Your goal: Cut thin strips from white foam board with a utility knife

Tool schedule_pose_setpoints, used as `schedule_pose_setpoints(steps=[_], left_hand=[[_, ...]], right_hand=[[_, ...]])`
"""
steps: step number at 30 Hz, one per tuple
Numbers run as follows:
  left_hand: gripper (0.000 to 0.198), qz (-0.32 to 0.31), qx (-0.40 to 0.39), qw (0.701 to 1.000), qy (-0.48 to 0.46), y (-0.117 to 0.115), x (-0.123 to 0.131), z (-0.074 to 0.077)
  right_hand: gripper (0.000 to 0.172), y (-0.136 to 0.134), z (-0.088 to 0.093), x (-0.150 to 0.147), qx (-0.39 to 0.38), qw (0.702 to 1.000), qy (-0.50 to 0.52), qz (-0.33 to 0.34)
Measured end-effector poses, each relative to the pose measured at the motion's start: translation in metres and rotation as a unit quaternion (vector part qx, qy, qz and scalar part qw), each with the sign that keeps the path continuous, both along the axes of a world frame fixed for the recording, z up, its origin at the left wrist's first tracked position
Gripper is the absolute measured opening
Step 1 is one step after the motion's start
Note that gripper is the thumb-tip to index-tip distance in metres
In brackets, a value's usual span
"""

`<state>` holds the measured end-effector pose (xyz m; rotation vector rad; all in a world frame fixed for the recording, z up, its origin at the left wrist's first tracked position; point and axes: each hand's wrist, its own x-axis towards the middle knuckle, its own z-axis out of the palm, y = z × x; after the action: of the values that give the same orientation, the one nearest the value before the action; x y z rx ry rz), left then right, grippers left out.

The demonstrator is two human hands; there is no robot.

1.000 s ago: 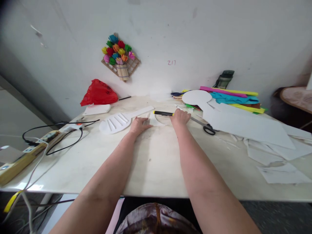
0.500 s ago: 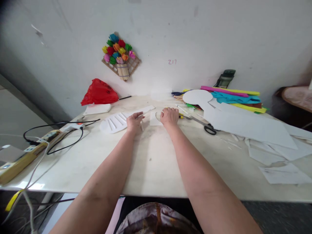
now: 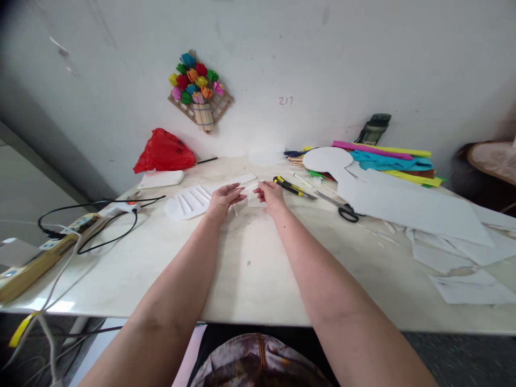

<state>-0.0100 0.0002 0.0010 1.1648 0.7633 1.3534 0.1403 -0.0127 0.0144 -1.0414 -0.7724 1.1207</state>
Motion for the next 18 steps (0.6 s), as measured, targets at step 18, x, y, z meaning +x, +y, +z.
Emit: schedule_pose_setpoints(steps=[18], left_hand=[[0.036, 0.319, -0.076, 0.865, 0.379, 0.012, -0.030, 0.012]], right_hand=[[0.005, 0.004, -0.004, 0.007, -0.013, 0.999, 0.033, 0.018]])
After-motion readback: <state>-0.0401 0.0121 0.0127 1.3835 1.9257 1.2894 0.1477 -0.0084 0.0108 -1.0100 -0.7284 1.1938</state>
